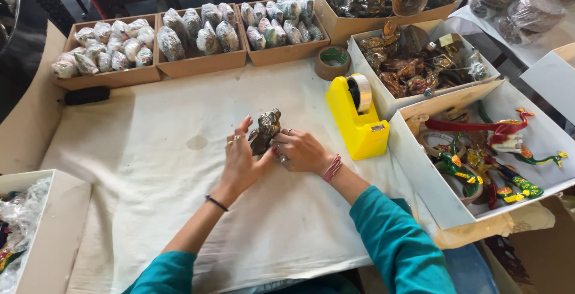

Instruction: The person wipes a metal statuette by hand using a white cloth, cleaning various parts of the figure.

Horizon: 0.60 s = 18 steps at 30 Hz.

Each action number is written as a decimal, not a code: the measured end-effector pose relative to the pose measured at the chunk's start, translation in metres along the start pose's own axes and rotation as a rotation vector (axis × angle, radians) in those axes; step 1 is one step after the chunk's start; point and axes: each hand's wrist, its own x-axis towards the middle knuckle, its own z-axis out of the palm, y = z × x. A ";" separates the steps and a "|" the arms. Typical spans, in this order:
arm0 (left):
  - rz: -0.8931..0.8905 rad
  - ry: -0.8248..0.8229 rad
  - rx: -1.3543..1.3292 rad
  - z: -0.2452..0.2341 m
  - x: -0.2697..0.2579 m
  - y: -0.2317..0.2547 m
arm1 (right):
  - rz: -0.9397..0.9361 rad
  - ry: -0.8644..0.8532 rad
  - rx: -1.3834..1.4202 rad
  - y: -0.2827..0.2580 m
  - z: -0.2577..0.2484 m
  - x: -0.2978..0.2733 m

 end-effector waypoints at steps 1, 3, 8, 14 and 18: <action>-0.004 0.001 0.003 0.005 0.005 0.011 | -0.003 0.000 0.005 0.002 0.001 0.000; -0.154 0.031 0.061 0.016 0.015 0.031 | 0.054 -0.084 -0.052 0.005 0.005 -0.001; -0.110 0.177 0.177 0.045 0.030 0.044 | 0.013 0.116 0.004 0.016 0.006 -0.005; -0.023 0.186 0.121 0.033 0.044 0.029 | 0.316 0.095 0.099 0.017 -0.006 -0.001; 0.123 -0.033 -0.051 0.006 0.057 0.016 | 0.302 0.027 0.127 0.023 -0.015 0.000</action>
